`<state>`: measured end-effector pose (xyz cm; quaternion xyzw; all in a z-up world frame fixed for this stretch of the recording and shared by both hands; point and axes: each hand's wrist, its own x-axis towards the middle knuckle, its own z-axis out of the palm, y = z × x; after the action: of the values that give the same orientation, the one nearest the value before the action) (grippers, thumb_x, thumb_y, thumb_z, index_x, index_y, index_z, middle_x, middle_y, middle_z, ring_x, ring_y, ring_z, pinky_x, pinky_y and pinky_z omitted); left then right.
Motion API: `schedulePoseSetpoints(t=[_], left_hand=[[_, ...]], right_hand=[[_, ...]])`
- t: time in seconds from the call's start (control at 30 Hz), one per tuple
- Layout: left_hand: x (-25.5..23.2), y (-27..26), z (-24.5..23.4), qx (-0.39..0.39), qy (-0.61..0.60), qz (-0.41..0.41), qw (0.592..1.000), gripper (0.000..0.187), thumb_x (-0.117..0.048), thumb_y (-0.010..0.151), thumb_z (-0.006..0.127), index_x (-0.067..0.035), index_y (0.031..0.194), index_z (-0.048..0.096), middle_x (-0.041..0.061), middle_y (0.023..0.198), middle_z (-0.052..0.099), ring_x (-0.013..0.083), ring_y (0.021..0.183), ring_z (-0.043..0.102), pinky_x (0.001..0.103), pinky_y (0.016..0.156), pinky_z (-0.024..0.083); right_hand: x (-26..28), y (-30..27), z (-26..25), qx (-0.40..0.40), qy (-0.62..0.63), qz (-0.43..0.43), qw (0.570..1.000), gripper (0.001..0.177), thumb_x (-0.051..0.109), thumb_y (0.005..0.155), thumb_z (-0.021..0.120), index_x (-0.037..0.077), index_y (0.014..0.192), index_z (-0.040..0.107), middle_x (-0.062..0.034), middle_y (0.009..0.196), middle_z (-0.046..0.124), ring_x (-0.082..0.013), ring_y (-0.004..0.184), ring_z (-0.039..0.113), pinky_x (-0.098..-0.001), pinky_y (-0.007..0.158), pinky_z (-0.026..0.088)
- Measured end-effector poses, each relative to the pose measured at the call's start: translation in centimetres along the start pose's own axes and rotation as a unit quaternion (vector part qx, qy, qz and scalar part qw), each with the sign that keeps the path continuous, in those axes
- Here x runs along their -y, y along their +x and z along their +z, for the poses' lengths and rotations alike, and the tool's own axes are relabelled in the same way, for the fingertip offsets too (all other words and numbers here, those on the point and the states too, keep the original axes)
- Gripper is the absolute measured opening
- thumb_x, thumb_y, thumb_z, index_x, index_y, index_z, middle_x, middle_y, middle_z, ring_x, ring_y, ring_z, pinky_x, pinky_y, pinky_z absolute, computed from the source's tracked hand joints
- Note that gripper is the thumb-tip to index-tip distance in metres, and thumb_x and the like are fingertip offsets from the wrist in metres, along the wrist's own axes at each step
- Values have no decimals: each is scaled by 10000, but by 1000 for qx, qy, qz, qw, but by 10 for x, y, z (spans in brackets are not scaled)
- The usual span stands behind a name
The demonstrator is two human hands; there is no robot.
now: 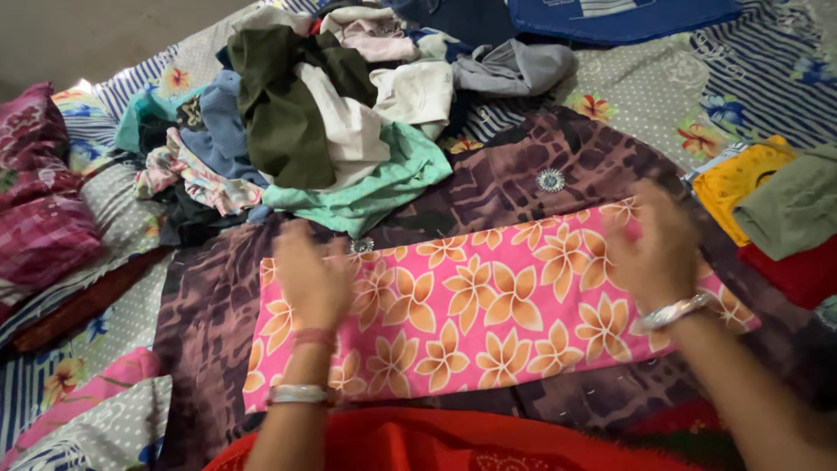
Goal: The person folds several pieces of clothing on a bed. They fold a pair of light green pants, a pink and white patterned cloth, and a grey shirt, placing each folded item into a neat stack.
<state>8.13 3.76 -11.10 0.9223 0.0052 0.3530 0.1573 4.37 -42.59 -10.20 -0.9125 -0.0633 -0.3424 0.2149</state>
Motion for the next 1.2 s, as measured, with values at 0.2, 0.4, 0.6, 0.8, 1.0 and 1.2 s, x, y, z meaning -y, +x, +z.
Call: schedulePoseSetpoints(t=[0.2, 0.4, 0.6, 0.8, 1.0, 1.2], left_hand=[[-125, -67, 8, 265, -137, 131, 945, 746, -449, 954, 603, 11, 1500, 386, 257, 1603, 326, 443, 1505, 256, 576, 1179, 189], [-105, -76, -1, 340, -83, 192, 917, 804, -596, 1007, 395, -64, 1597, 274, 201, 1668, 227, 365, 1540, 180, 538, 1213, 89], [-72, -68, -4, 333, 8, 123, 935, 818, -618, 991, 343, -73, 1592, 235, 150, 1670, 204, 335, 1546, 126, 485, 1225, 48], [-43, -68, 0, 327, 40, 26, 944, 785, -583, 1006, 324, -94, 1600, 168, 118, 1684, 177, 315, 1551, 106, 523, 1219, 40], [12, -36, -4, 294, 98, -174, 935, 931, -648, 945, 462, -90, 1634, 180, 126, 1684, 188, 359, 1554, 160, 591, 1217, 120], [113, -16, -60, 381, 38, -333, 862, 959, -566, 876, 663, -26, 1599, 337, 293, 1495, 557, 410, 1393, 549, 463, 1156, 437]], right_hand=[[101, -41, 26, 217, -16, -107, 970, 730, 478, 910, 501, -7, 1454, 453, -205, 1501, 471, -342, 1423, 409, -564, 1151, 279], [59, -42, 52, 368, -149, -13, 918, 851, 671, 985, 262, 77, 1591, 202, -130, 1666, 187, -295, 1529, 169, -553, 1200, 95], [-16, -42, 45, 303, -175, 95, 932, 820, 653, 973, 302, 147, 1607, 186, -91, 1682, 170, -282, 1544, 153, -585, 1194, 77], [-42, -45, 31, 248, -213, 120, 938, 783, 622, 961, 356, 189, 1605, 257, -121, 1665, 235, -294, 1542, 191, -572, 1216, 96], [11, -58, 28, 175, -193, 7, 965, 772, 599, 984, 346, 74, 1548, 374, -127, 1650, 333, -282, 1553, 269, -578, 1252, 131], [102, -70, 36, 254, -140, -95, 952, 774, 646, 990, 286, 102, 1540, 324, -124, 1641, 272, -287, 1531, 202, -578, 1211, 110]])
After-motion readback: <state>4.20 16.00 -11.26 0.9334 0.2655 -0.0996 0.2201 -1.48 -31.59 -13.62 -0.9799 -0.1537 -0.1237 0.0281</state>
